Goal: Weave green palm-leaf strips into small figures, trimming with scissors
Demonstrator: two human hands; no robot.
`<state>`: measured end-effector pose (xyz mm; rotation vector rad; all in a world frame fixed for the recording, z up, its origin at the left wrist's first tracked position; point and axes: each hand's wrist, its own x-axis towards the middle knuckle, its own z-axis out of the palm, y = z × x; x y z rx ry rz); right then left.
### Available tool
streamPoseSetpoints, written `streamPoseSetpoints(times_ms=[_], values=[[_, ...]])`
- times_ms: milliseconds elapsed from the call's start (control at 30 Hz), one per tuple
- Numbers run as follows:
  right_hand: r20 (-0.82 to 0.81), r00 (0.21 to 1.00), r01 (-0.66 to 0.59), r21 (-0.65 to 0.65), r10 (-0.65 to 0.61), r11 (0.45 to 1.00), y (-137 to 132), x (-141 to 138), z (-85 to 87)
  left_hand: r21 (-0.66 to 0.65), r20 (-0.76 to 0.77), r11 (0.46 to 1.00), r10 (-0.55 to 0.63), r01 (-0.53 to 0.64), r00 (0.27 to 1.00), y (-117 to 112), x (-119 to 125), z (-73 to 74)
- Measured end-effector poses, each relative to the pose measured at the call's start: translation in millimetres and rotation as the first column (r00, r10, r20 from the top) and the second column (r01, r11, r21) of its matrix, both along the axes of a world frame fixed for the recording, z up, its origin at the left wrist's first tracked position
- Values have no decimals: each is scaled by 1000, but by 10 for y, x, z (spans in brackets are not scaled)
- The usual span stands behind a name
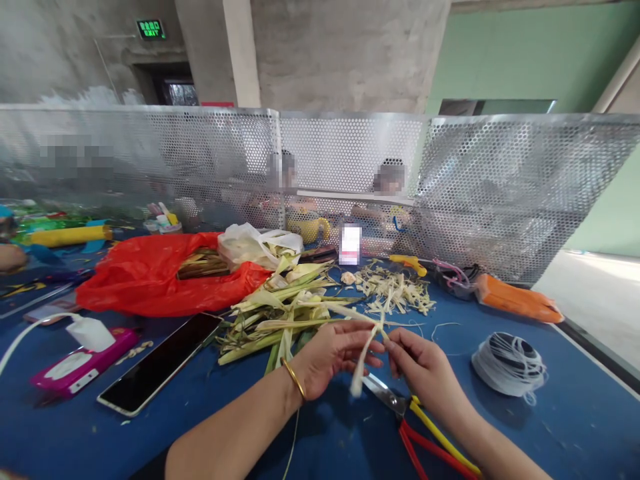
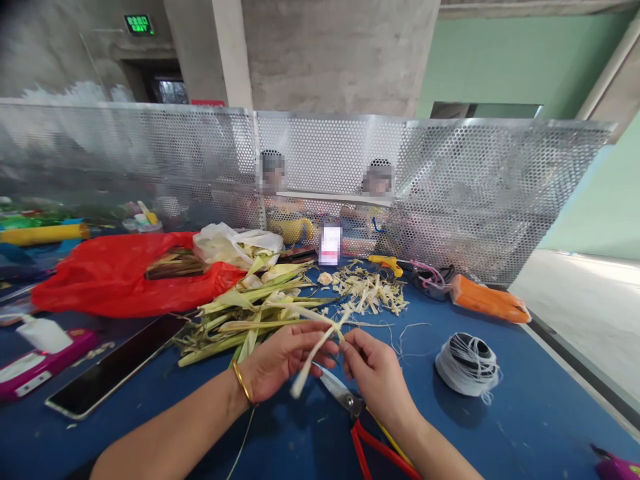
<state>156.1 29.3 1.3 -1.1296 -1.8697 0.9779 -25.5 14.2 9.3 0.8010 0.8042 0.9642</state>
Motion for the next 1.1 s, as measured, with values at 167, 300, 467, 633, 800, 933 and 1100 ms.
streamPoseSetpoints(times_ms=[167,300,467,633,800,933,1100], values=[[293,956,-26,207,-36,978,-28,34,16,76,-84,997,1,5,996,-51,59,-22],[400,914,-49,275,-68,960,-87,19,9,71,-109,991,118,-111,987,-41,129,-59],[461,878,-48,355,-130,934,-187,-45,-49,8,-117,974,224,-224,968,8,136,-109],[537,843,-275,493,-39,826,-228,-77,-39,-26,-63,976,214,-216,975,23,116,-163],[476,874,-290,672,-97,682,-241,-28,98,53,-189,977,211,-205,959,-16,156,-124],[351,917,-113,684,-190,721,-202,9,138,117,-363,993,11,34,932,-137,239,-103],[317,948,-89,273,-3,958,-167,-42,93,146,-448,964,-135,221,884,-302,367,-149]])
